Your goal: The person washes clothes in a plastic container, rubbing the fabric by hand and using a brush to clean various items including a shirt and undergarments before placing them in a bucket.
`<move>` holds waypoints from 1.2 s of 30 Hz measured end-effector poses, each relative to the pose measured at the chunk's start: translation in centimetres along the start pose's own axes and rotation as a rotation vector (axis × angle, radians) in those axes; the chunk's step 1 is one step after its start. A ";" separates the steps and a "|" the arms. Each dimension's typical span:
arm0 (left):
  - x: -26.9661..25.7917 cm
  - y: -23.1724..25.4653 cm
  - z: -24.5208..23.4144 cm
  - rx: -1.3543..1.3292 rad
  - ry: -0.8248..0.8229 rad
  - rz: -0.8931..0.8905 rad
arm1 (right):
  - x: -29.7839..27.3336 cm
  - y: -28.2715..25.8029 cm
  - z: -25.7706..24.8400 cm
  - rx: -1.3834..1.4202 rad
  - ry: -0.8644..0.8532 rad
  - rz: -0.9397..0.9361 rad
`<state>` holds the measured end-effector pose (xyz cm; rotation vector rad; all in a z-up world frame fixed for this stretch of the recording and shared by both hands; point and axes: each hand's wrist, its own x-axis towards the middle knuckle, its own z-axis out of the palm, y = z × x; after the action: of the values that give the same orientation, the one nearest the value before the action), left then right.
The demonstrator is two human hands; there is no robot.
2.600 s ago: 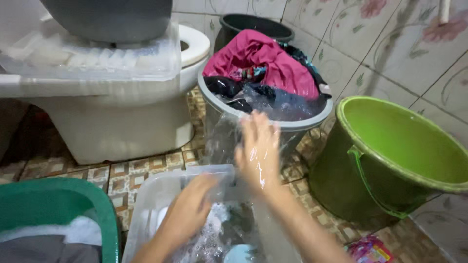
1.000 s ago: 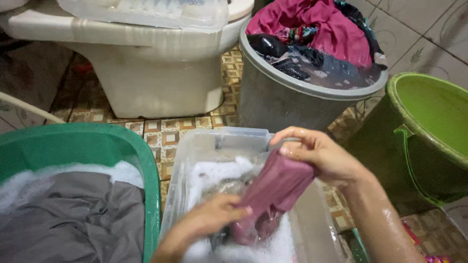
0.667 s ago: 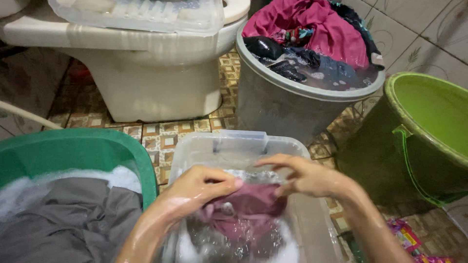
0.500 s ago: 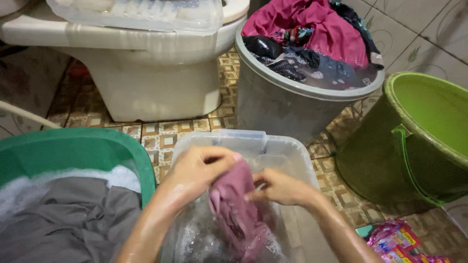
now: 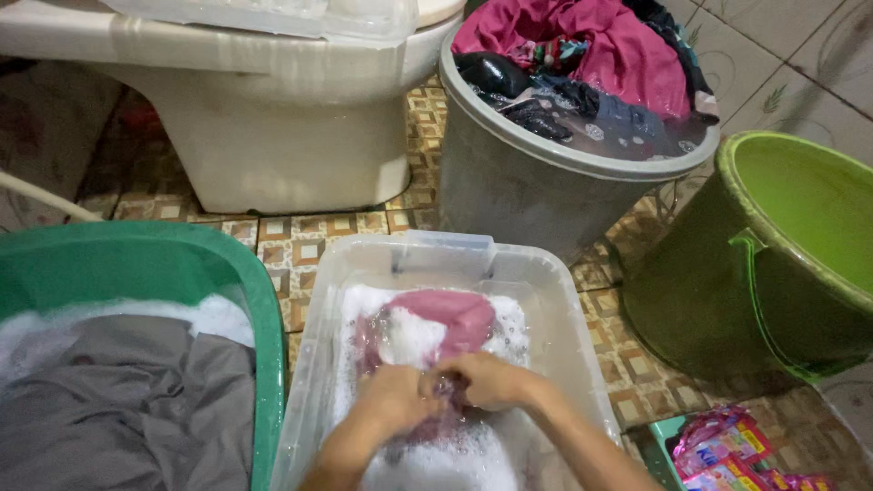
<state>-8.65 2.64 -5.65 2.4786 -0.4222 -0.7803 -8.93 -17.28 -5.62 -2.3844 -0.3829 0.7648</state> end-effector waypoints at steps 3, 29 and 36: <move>-0.6 0.2 -4.8 -0.238 -0.045 0.051 | -1.1 -1.3 -3.0 0.219 -0.097 -0.063; -3.1 2.7 3.9 -1.481 0.505 0.270 | -1.0 -12.8 -1.5 0.146 0.774 0.315; -4.1 1.2 2.9 -1.552 0.168 -0.086 | 1.0 -7.1 3.9 0.280 0.941 0.166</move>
<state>-13.78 2.34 -5.23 1.0626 0.3084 -0.5393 -11.06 -9.53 -4.16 -2.2258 0.2964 -0.2726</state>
